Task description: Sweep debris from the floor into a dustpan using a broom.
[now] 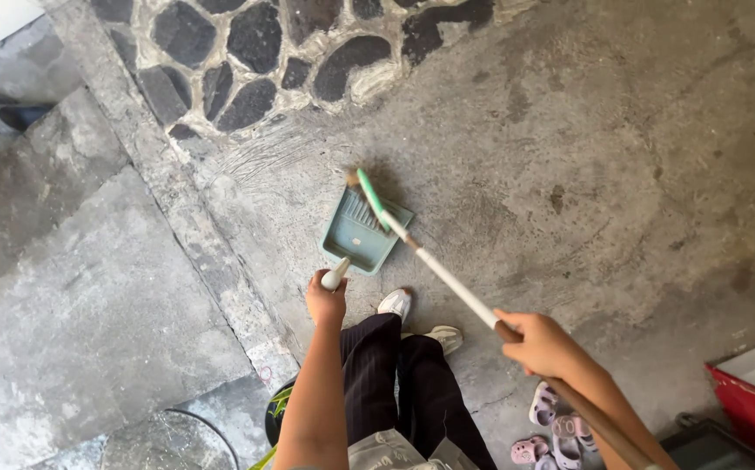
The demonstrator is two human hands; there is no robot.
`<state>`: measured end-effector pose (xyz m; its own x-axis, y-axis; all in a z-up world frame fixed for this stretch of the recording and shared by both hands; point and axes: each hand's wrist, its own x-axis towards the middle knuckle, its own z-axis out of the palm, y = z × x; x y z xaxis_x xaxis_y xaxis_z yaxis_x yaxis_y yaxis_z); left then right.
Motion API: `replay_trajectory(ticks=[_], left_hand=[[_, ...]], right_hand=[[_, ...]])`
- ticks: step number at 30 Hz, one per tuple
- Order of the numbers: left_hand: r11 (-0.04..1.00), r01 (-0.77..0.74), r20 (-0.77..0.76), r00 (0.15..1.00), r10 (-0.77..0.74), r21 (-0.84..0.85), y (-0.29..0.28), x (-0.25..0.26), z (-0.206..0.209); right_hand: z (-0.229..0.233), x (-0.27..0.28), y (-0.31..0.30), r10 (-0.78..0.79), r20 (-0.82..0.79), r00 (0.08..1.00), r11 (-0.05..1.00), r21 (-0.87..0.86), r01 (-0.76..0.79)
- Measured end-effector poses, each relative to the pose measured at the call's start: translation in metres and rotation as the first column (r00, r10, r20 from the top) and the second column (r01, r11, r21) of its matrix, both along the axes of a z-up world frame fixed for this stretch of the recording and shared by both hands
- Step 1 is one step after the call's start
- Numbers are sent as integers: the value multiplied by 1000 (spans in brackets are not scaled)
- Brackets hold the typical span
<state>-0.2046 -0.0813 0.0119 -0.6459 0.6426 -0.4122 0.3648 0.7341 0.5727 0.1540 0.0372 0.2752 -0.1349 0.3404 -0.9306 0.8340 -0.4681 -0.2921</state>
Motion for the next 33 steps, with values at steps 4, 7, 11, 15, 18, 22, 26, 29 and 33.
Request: replay_trajectory(ticks=[4,7,11,15,18,22,26,29,33], left_hand=[[1000,-24,-22,999,24,2,-27,-5,32],[997,-69,-1,998,69,-20,-38,-16,49],[995,-73,15,997,74,-69,-52,-31,41],[999,-27,-29,999,25,-36,-56,-36,24],[994,-24,-18,1000,22,-107,-48,-30,25],[987,-34,16,999,37,-154,-52,-30,16],[986,-63,34,997,69,-154,-68,-34,10],[990,-65,43,997,71,-127,-72,-39,19],[996,6,57,998,-1,-90,-69,-43,52]], right_hand=[[10,-19,33,46,44,998,998,28,-47],[-6,-48,60,118,74,990,973,191,-130],[-44,-79,64,391,268,880,847,270,-458],[-40,-115,46,350,248,903,909,142,-391],[-37,-115,3,396,160,904,890,176,-421],[-2,-123,-12,377,92,921,922,53,-383],[-6,-88,-18,192,9,981,977,-100,-190],[-6,-51,-13,88,1,996,991,-101,-87],[11,-24,-12,12,90,996,1000,-24,-10]])
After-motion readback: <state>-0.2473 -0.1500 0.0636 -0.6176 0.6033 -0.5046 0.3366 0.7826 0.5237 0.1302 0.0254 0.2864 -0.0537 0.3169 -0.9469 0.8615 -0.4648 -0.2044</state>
